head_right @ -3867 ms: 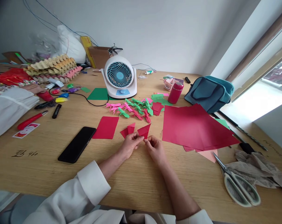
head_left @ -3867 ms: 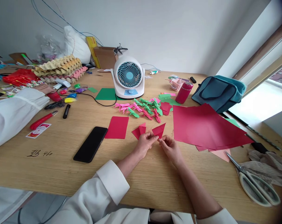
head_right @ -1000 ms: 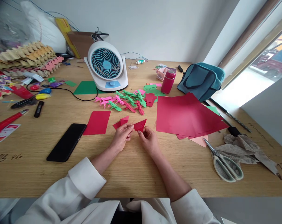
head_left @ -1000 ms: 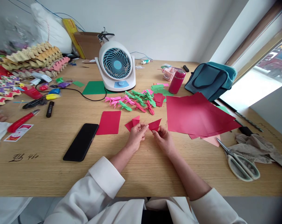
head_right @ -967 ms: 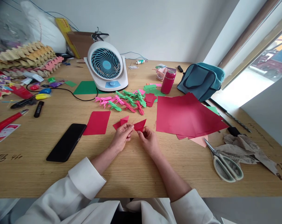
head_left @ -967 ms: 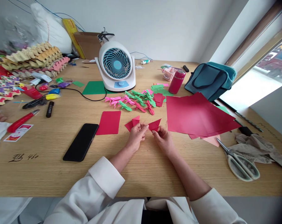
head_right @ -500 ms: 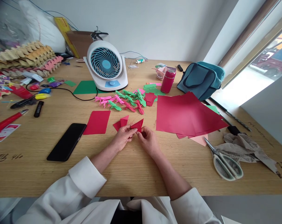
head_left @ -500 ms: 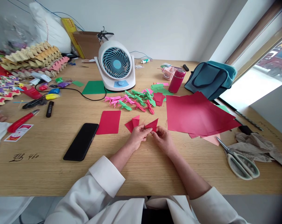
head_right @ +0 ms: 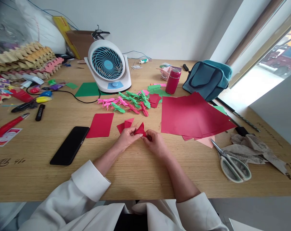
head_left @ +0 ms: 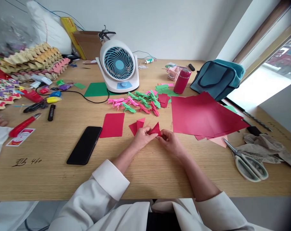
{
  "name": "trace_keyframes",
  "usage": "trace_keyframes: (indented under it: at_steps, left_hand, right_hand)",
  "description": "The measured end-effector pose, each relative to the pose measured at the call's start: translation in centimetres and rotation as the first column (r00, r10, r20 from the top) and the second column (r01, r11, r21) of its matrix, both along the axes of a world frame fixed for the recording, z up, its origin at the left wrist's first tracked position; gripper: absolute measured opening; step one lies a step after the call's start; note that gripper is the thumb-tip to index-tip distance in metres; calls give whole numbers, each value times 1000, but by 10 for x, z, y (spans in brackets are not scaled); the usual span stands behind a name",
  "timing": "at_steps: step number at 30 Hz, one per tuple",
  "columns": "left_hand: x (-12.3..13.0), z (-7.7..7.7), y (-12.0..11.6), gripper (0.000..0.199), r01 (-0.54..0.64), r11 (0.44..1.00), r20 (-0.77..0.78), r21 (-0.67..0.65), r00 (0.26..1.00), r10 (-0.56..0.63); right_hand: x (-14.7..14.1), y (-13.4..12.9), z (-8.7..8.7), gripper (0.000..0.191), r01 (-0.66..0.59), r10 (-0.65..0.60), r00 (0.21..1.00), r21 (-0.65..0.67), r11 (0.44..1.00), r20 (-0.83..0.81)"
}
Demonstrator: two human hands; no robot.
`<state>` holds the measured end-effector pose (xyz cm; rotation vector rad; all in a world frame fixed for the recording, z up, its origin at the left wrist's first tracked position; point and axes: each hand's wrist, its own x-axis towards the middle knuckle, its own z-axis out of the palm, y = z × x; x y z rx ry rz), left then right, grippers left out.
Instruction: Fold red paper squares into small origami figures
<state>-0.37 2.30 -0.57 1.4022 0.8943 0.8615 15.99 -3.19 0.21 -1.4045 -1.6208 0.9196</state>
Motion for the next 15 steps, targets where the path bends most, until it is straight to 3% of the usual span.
trace_keyframes:
  at_steps: [9,15]
  left_hand:
    - [4,4,-5,29,-78,983,97,-164,991,95]
    - [3,7,-6,31,-62,974,100,-217,991,85]
  right_hand:
    - [-1,5,-2,38,-36,-9,955,-144,989,-298]
    - [0,5,3,43,-43,-3,953,-147,988,-302]
